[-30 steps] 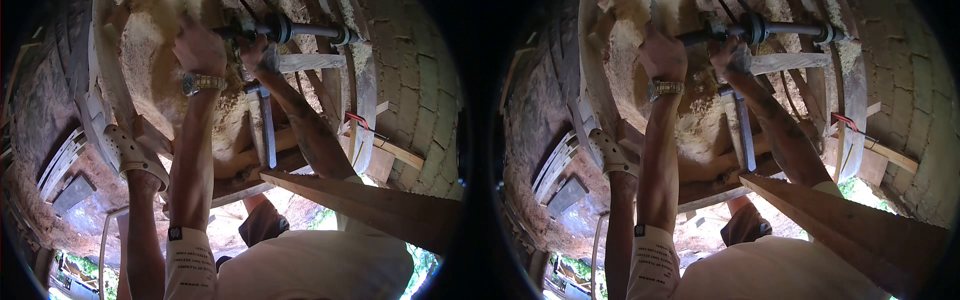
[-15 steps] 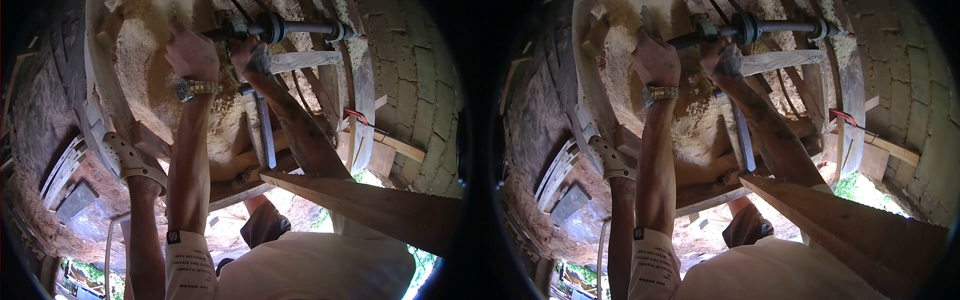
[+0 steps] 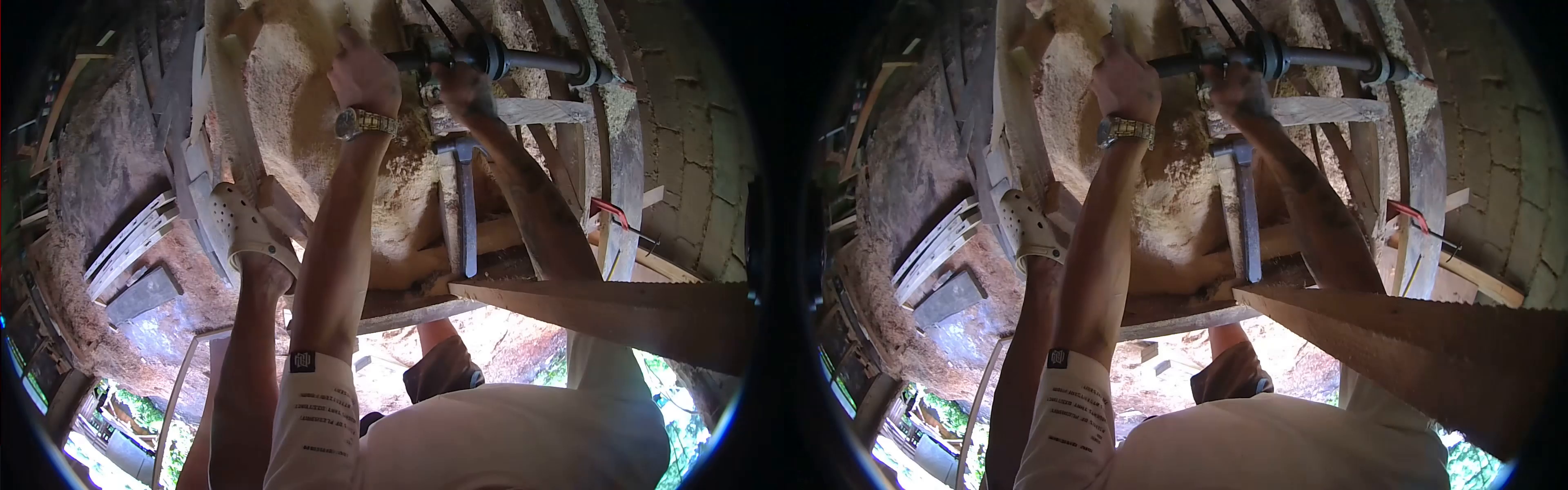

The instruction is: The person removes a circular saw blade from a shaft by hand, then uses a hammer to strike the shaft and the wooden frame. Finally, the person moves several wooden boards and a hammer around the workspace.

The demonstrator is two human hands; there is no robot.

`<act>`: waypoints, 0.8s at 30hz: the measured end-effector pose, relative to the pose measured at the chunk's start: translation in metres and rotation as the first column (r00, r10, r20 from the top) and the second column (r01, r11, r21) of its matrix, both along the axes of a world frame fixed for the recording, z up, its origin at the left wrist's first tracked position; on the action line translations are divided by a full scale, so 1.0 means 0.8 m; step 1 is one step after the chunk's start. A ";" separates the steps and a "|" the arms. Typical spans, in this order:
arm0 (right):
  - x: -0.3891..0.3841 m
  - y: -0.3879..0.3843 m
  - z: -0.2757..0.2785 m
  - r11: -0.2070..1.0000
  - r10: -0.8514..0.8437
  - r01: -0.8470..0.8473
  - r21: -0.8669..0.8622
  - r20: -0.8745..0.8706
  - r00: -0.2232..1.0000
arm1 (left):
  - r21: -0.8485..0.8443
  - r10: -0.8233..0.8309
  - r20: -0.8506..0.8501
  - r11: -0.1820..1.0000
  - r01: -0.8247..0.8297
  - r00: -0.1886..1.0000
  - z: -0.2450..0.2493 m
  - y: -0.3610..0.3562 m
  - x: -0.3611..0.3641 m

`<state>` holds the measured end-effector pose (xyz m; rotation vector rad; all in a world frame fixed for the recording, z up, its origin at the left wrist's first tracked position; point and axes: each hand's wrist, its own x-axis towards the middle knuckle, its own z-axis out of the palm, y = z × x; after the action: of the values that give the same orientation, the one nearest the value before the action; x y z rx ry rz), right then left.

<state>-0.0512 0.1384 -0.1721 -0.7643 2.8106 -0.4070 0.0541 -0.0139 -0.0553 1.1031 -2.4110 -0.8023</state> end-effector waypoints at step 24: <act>0.186 0.348 -0.053 0.855 0.015 -0.182 -0.486 -0.328 0.945 | 0.200 -0.172 0.063 0.967 0.156 0.983 -0.090 0.119 0.243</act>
<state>0.0975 0.4168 -0.2141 -1.1655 2.9541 -1.1424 0.2483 0.0812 -0.1274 1.0319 -2.5606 -1.0883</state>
